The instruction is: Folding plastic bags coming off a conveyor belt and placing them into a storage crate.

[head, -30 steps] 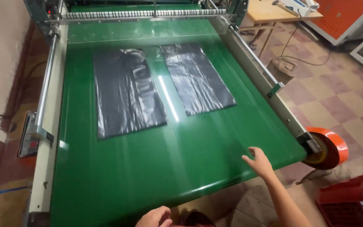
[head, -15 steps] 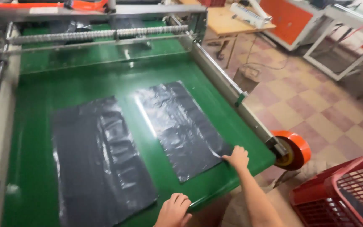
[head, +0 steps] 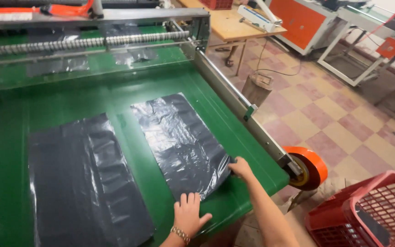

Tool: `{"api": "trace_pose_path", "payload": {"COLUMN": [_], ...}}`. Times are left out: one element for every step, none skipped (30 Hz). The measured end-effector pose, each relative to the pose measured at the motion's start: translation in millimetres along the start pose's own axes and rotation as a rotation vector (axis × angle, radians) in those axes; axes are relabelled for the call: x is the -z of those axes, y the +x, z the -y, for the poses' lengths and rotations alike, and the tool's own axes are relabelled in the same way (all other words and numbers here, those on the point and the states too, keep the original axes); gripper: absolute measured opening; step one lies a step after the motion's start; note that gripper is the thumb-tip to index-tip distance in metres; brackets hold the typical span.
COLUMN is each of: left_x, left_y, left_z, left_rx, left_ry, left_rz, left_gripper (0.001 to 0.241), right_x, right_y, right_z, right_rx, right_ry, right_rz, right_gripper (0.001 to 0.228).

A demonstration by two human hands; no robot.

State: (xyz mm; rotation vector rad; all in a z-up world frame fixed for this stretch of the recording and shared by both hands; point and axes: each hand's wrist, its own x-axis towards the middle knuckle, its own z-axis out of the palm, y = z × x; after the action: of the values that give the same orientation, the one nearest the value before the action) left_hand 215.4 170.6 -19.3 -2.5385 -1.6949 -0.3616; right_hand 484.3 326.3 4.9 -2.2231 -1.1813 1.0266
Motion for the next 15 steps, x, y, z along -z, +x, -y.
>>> {"api": "trace_pose_path", "payload": {"left_x": [-1.1, -2.8, -4.8, -11.1, -17.3, -23.9, -16.6, -9.4, -2.8, 20.5, 44.1, 68.8, 87.4, 106.8, 126.0], "left_y": [10.1, 15.3, 20.9, 23.0, 25.2, 26.1, 25.2, 19.1, 13.9, 3.4, -5.9, -15.8, -22.3, -28.4, -33.6], "left_z": [0.5, 0.9, 2.2, 8.1, 14.0, 20.7, 31.0, 40.5, 50.3, 58.0, 65.4, 71.0, 78.9, 84.9, 91.4], "left_rx": [0.018, 0.037, 0.057, 0.079, 0.061, 0.039, 0.058, 0.017, -0.023, -0.005, -0.056, -0.106, -0.086, -0.101, -0.116], "left_ry": [-0.005, -0.012, -0.019, -0.021, 0.031, 0.086, 0.087, 0.053, 0.017, 0.018, -0.104, -0.230, -0.235, -0.401, -0.571], "left_rz": [0.008, -0.024, -0.056, -0.049, -0.155, -0.260, -0.251, -0.250, -0.249, -0.231, -0.023, 0.185, 0.202, 0.335, 0.464], "left_gripper": [0.095, 0.078, 0.061, 0.061, 0.027, 0.013, 0.013, 0.012, 0.012, 0.012, 0.002, 0.010, 0.010, 0.016, 0.023], "right_x": [4.0, 4.4, 4.5, 9.7, 15.4, 20.2, 26.1, 30.1, 34.2, 39.5, 45.8, 53.8, 61.1, 71.9, 83.2], "right_y": [6.2, 10.4, 15.2, 3.2, -8.4, -20.5, -23.1, -28.1, -31.7, -39.6, -46.7, -55.1, -67.8, -81.2, -93.7], "right_z": [1.9, 1.2, 1.1, 9.6, 18.3, 26.0, 21.3, 13.1, 5.4, -8.2, -21.3, -35.5, -38.2, -40.2, -41.1], "right_rx": [0.001, 0.111, 0.220, 0.225, 0.318, 0.409, 0.411, 0.459, 0.500, 0.491, 0.431, 0.359, 0.344, 0.339, 0.333], "right_ry": [-0.015, 0.061, 0.138, 0.125, 0.150, 0.180, 0.171, 0.261, 0.352, 0.347, 0.460, 0.572, 0.567, 0.537, 0.506], "right_rz": [0.014, -0.068, -0.148, -0.130, -0.146, -0.161, -0.143, -0.003, 0.137, 0.160, 0.361, 0.559, 0.580, 0.704, 0.828], "right_gripper": [0.019, 0.033, 0.050, 0.050, 0.055, 0.060, 0.060, 0.040, 0.023, 0.023, 0.025, 0.027, 0.027, 0.040, 0.053]}}
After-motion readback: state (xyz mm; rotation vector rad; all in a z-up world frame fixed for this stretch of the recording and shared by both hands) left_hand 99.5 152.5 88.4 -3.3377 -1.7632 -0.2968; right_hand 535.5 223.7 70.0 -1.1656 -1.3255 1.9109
